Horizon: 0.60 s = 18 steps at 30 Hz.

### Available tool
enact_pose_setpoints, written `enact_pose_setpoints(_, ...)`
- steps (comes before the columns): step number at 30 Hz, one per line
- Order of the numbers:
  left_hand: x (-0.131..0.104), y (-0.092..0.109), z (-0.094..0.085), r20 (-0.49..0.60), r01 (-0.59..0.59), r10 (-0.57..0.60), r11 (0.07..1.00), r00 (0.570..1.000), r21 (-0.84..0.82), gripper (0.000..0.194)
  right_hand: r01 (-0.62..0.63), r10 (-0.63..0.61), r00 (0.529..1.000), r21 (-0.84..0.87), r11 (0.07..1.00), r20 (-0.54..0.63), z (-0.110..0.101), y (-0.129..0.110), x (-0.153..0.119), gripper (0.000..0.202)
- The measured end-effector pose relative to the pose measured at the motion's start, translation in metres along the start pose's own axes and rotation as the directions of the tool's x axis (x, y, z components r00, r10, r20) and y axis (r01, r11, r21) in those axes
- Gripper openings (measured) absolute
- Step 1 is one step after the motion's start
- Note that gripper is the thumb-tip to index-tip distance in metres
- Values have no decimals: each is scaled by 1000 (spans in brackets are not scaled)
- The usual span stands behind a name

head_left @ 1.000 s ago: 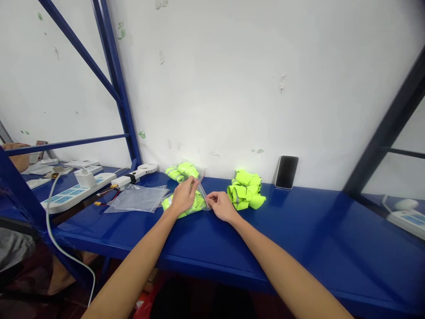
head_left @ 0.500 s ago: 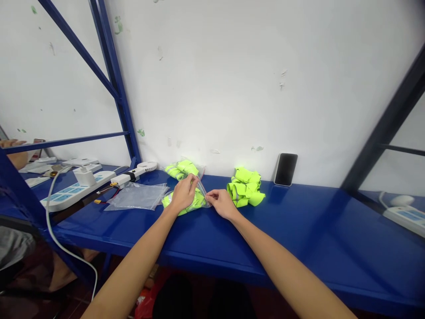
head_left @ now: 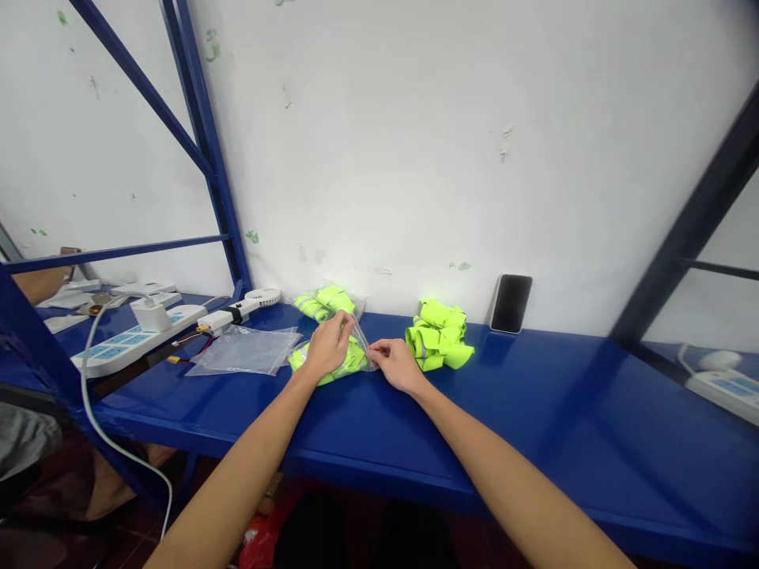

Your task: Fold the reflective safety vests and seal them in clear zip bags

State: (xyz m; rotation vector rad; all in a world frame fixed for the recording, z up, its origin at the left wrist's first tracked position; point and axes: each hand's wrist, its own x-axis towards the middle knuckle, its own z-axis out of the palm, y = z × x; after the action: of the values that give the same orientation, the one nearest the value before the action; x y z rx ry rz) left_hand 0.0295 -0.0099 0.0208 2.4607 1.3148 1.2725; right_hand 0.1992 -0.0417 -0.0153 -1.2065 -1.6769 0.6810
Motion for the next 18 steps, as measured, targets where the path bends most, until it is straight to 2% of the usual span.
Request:
enact_pose_setpoints(9, 0, -1, 1, 1, 7, -7, 1000, 1000, -3, 23, 85, -87, 996, -168, 982, -5, 3, 0, 1, 21)
enact_pose_setpoints(13, 0, -2, 1, -1, 14, -14, 1000, 1000, -3, 23, 151, -162, 987, -267, 952, -19, 7, -6, -1, 24)
enact_pose_setpoints(15, 0, -2, 1, -7, 13, -13, 1000, 1000, 1, 23, 158, -172, 985, -272, 949, -26, 8, -6, -2, 23)
enact_pose_setpoints(18, 0, -1, 1, -11, 15, -15, 1000, 1000, 10, 24, 130, -134, 991, -169, 977, -14, 7, -3, -2, 18)
